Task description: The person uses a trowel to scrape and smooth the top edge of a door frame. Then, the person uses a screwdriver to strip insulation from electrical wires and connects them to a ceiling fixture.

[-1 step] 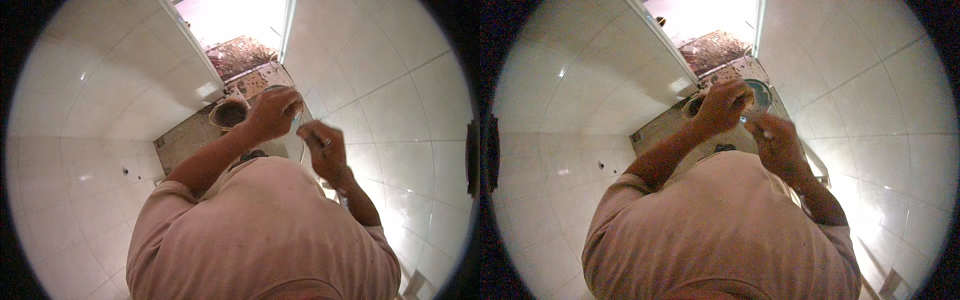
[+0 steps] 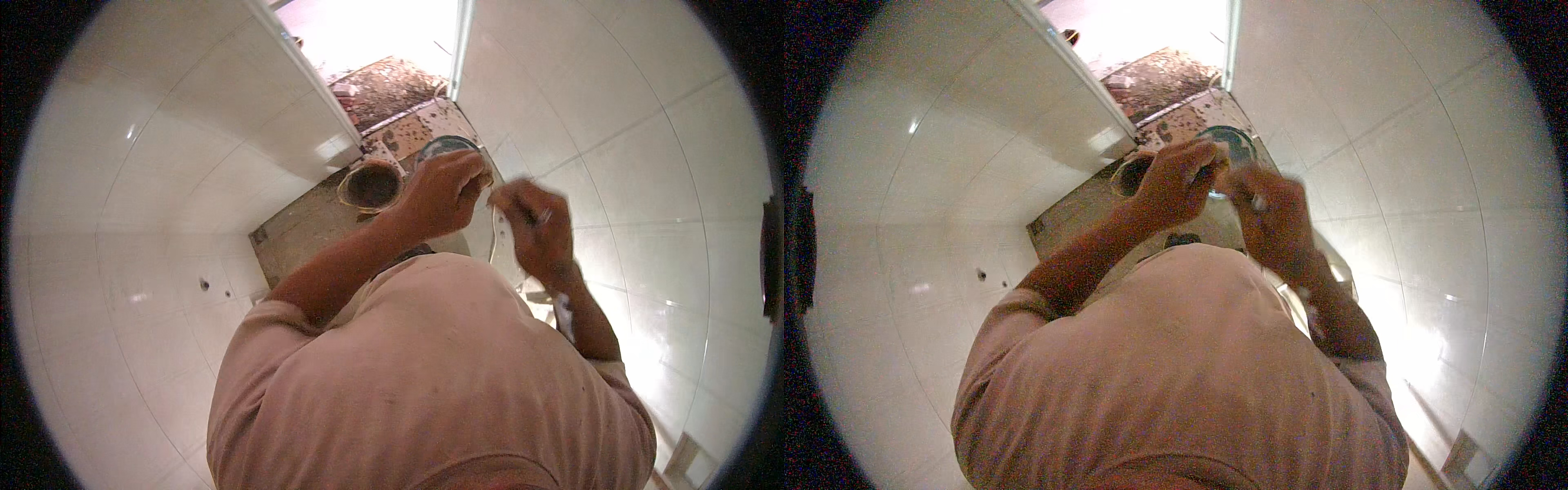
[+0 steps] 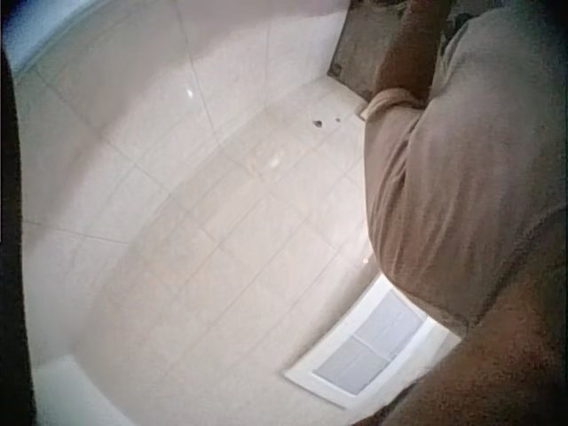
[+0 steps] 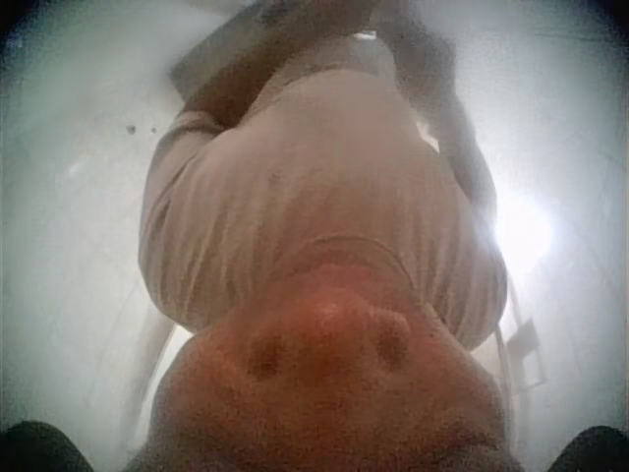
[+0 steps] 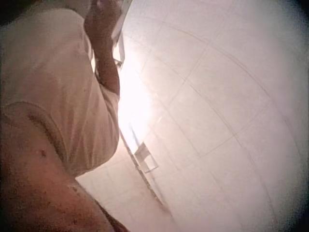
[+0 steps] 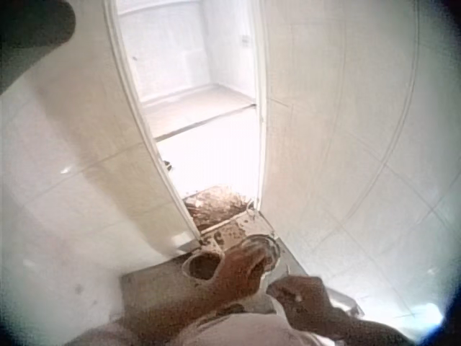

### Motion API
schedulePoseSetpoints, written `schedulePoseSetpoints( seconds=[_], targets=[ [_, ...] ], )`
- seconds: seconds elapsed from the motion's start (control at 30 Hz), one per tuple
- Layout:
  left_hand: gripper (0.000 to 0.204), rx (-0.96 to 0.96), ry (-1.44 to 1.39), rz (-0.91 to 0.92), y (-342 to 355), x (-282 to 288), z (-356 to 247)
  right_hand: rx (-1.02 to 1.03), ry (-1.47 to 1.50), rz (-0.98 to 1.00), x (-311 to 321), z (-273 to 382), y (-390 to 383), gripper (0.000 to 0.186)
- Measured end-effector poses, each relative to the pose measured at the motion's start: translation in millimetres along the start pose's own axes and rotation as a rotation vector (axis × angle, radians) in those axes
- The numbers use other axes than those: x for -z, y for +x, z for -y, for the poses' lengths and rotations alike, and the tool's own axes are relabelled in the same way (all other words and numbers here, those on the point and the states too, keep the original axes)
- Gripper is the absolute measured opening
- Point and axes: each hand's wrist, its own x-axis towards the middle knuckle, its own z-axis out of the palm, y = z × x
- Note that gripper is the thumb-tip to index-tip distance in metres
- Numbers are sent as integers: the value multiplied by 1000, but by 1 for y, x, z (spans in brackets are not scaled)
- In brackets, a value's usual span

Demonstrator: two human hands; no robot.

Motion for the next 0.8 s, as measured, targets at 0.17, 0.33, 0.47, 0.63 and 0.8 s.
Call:
schedulePoseSetpoints(
  seconds=[0.17, 0.33, 0.47, 0.63, 0.8],
  targets=[
    [11, -56, -18, -45, 5, -1, -6, -130, 82, -173, 15, -9, 22, 15],
    [4, -94, 4, -62, 11, 7, -10, 57, -246, 54, 5, -56, 20, 17],
    [4, -102, 11, 7, 11, 10, -4, -133, 4, 109, 20, -1, 23, 17],
    [18, -297, 138, 15, 31, 21, -1, -55, -157, 125, 26, -43, 31, 16],
    [18, -317, 97, 71, 29, 22, -12, -174, -134, 12, 34, -33, 47, 19]
  ],
)
